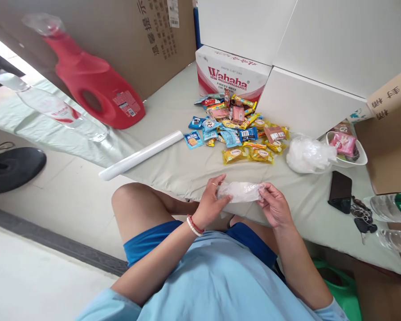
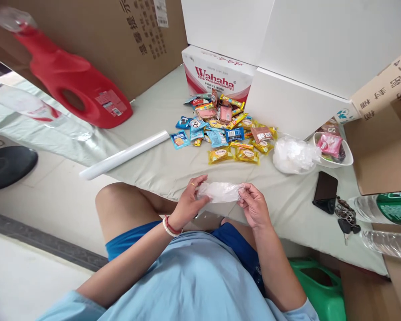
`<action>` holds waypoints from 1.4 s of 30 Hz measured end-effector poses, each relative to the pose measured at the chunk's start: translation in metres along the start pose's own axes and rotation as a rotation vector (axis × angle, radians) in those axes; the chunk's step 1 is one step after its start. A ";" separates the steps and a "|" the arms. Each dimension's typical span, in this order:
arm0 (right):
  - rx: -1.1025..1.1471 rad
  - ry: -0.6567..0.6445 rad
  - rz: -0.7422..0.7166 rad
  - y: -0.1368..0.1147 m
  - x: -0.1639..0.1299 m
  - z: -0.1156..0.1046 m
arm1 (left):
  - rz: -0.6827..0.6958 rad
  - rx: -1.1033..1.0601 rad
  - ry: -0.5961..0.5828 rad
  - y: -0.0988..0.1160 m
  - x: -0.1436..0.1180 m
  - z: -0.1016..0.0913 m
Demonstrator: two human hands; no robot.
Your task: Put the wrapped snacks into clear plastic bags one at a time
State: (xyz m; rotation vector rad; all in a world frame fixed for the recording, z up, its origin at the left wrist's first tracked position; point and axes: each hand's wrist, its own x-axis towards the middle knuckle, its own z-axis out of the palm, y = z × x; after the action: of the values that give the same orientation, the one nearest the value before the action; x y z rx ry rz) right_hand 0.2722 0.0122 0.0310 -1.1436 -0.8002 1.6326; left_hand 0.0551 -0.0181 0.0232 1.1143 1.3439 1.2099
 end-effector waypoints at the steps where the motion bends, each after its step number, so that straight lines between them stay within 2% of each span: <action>1: -0.010 -0.011 0.013 -0.001 0.000 0.001 | 0.097 0.105 -0.020 0.004 -0.001 -0.001; 3: -0.039 -0.047 0.044 -0.003 -0.001 0.003 | 0.238 0.223 -0.109 0.010 -0.001 -0.002; 5: -0.056 -0.068 0.061 -0.005 0.000 0.006 | 0.258 0.227 -0.132 0.012 0.000 -0.001; 7: -0.055 -0.051 0.056 -0.007 0.000 0.006 | 0.162 0.127 -0.030 0.010 0.002 0.000; 10: -0.062 -0.005 0.043 -0.006 0.002 0.000 | -0.047 -0.159 0.135 0.002 0.006 0.003; 14: -0.238 0.060 -0.016 0.001 0.002 -0.013 | -0.235 -0.418 0.136 -0.004 0.007 0.006; 18: -0.511 0.252 -0.287 0.002 -0.006 -0.017 | -0.252 -0.431 0.098 0.002 0.003 0.010; 20: -0.532 0.194 -0.305 -0.001 -0.012 -0.008 | -0.216 -0.374 0.047 0.006 -0.001 0.013; 24: -0.516 -0.090 -0.219 -0.002 -0.017 0.028 | -0.097 -0.238 -0.088 0.013 -0.009 0.020; 26: -0.519 -0.097 -0.235 0.000 -0.013 0.042 | -0.064 -0.240 -0.093 0.014 -0.011 0.020; 28: -0.470 -0.029 -0.251 0.001 -0.007 0.045 | -0.094 -0.319 -0.037 0.014 -0.008 0.014; 31: -0.314 0.055 -0.232 -0.002 0.000 0.029 | -0.160 -0.504 0.094 0.011 0.000 -0.004; 36: -0.189 0.139 -0.212 -0.011 0.000 -0.018 | -0.162 -0.663 0.275 0.000 0.014 -0.039; 39: -0.229 0.147 -0.240 -0.010 -0.008 -0.037 | -0.124 -0.642 0.331 -0.010 0.023 -0.046; 42: -0.323 0.099 -0.339 -0.005 -0.019 -0.039 | -0.109 -0.435 0.330 -0.014 0.035 -0.048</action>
State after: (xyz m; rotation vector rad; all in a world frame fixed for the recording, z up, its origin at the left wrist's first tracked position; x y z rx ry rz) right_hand 0.3121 -0.0047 0.0279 -1.2217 -1.1525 1.1859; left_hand 0.0035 0.0106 0.0077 0.5441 1.2760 1.5588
